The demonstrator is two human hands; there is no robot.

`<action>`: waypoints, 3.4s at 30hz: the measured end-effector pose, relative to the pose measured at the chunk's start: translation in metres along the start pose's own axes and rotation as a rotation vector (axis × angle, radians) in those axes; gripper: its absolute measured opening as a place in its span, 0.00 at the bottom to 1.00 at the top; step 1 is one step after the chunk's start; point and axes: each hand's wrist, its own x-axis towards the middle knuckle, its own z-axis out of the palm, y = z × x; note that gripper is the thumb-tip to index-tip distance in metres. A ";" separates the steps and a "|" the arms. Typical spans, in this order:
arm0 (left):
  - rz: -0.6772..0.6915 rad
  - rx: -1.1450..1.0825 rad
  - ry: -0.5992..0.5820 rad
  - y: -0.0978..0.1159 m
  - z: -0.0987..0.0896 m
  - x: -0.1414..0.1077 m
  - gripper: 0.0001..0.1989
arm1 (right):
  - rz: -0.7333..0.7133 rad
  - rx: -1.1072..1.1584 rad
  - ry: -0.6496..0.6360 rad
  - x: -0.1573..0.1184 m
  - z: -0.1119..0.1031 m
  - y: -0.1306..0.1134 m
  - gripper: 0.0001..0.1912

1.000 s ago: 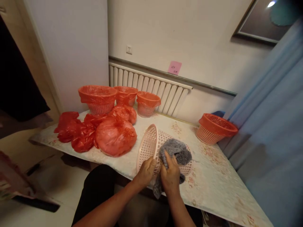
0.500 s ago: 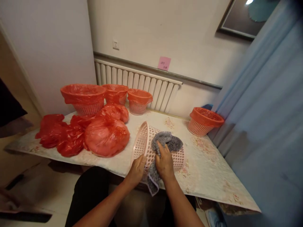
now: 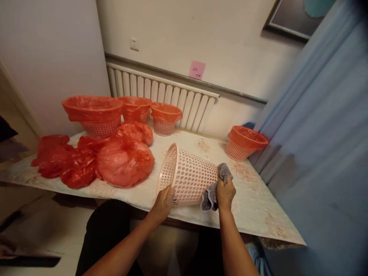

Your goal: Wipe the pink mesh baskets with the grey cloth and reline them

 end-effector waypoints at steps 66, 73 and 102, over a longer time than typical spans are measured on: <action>-0.120 -0.076 -0.052 -0.003 -0.015 0.045 0.33 | -0.645 0.009 -0.406 -0.053 0.006 -0.145 0.33; -0.062 -0.046 -0.037 0.001 -0.018 0.055 0.33 | -0.675 -0.053 -0.319 -0.120 0.027 -0.105 0.30; -0.080 0.055 -0.010 0.000 -0.024 0.031 0.29 | -0.459 -0.112 -0.110 -0.050 0.016 -0.027 0.30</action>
